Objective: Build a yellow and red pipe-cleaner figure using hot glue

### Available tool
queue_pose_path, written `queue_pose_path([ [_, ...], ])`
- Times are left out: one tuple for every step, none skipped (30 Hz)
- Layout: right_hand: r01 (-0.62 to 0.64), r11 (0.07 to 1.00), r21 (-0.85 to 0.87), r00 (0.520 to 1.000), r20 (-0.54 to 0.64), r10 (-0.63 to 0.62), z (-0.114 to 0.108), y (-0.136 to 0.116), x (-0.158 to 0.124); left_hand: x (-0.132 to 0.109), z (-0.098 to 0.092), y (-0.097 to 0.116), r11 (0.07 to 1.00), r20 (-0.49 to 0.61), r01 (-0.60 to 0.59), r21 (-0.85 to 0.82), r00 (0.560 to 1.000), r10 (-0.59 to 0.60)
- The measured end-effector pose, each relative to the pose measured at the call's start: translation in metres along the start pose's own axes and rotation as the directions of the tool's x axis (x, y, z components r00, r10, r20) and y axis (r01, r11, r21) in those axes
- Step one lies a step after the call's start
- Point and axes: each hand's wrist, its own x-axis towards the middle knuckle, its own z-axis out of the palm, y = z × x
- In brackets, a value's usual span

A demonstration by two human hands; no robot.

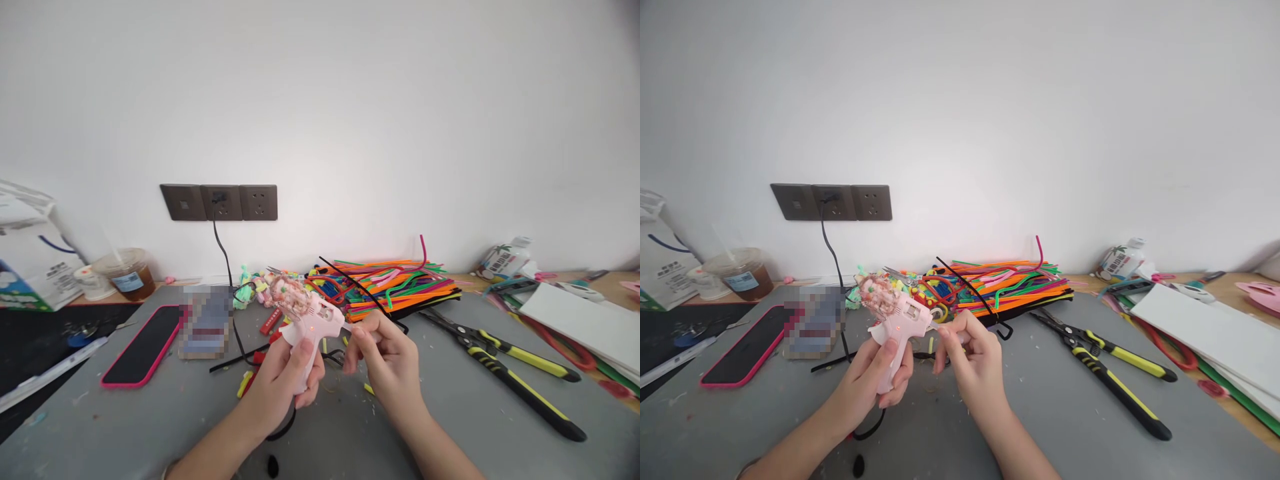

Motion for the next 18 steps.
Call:
queue_pose_path([
  [-0.02, 1.0, 0.009, 1.0, -0.008, 0.02, 0.0, 0.0, 0.0, -0.001, 0.001, -0.001, 1.0, 0.002, 0.006, 0.014, 1.0, -0.006],
  [-0.035, 0.999, 0.016, 0.999, -0.016, 0.035, 0.0, 0.0, -0.001, -0.002, 0.002, -0.003, 0.999, 0.018, 0.011, 0.034, 1.0, -0.012],
  [-0.043, 0.999, 0.022, 0.999, -0.025, 0.044, 0.0, 0.0, -0.001, -0.004, 0.003, -0.005, 0.998, 0.044, 0.026, 0.059, 0.999, -0.028],
  [-0.043, 0.999, 0.025, 0.998, -0.036, 0.044, 0.0, 0.001, -0.002, -0.005, 0.005, -0.007, 0.997, 0.064, 0.026, 0.074, 0.997, -0.031],
  [-0.04, 0.999, 0.024, 0.998, -0.047, 0.041, 0.0, 0.001, -0.002, -0.006, 0.006, -0.009, 0.997, 0.058, 0.024, 0.074, 0.998, -0.028],
  [-0.033, 0.999, 0.021, 0.998, -0.058, 0.034, 0.0, 0.001, -0.002, -0.007, 0.007, -0.011, 0.997, 0.061, 0.013, 0.075, 0.998, -0.018],
  [-0.024, 1.0, 0.016, 0.997, -0.07, 0.025, 0.001, 0.002, -0.003, -0.007, 0.007, -0.012, 0.997, 0.061, 0.002, 0.078, 0.998, -0.007],
  [-0.018, 1.0, 0.015, 0.996, -0.088, 0.019, 0.001, 0.002, -0.003, -0.007, 0.008, -0.013, 0.997, 0.053, -0.011, 0.074, 0.999, 0.007],
  [-0.012, 1.0, 0.021, 0.994, -0.108, 0.015, 0.001, 0.003, -0.003, -0.006, 0.007, -0.013, 0.997, 0.039, -0.025, 0.068, 0.999, 0.023],
  [-0.007, 0.999, 0.035, 0.992, -0.128, 0.011, 0.001, 0.003, -0.002, -0.005, 0.006, -0.013, 0.998, 0.019, -0.038, 0.058, 0.999, 0.037],
  [-0.004, 0.999, 0.053, 0.989, -0.146, 0.012, 0.001, 0.004, -0.001, -0.004, 0.005, -0.013, 0.998, -0.002, -0.049, 0.046, 0.999, 0.049],
  [-0.004, 0.997, 0.072, 0.987, -0.159, 0.015, 0.001, 0.005, 0.0, -0.003, 0.004, -0.012, 0.998, -0.021, -0.058, 0.035, 0.998, 0.059],
  [-0.008, 0.996, 0.086, 0.986, -0.164, 0.022, 0.001, 0.005, 0.001, -0.002, 0.003, -0.011, 0.998, -0.037, -0.064, 0.028, 0.997, 0.065],
  [-0.014, 0.995, 0.096, 0.987, -0.16, 0.029, 0.0, 0.005, 0.002, -0.001, 0.003, -0.011, 0.998, -0.046, -0.065, 0.025, 0.997, 0.066],
  [-0.024, 0.995, 0.099, 0.989, -0.142, 0.038, 0.0, 0.005, 0.003, -0.001, 0.002, -0.011, 0.998, -0.049, -0.064, 0.026, 0.997, 0.065],
  [-0.036, 0.995, 0.094, 0.992, -0.114, 0.046, 0.0, 0.004, 0.003, -0.001, 0.002, -0.011, 0.998, -0.047, -0.063, 0.03, 0.997, 0.064],
  [-0.041, 0.996, 0.08, 0.996, -0.08, 0.047, 0.0, 0.004, 0.004, -0.001, 0.002, -0.011, 0.997, -0.047, -0.062, 0.034, 0.997, 0.064],
  [-0.036, 0.998, 0.054, 0.998, -0.044, 0.038, 0.0, 0.004, 0.004, -0.002, 0.002, -0.011, 0.997, -0.045, -0.061, 0.04, 0.997, 0.062],
])
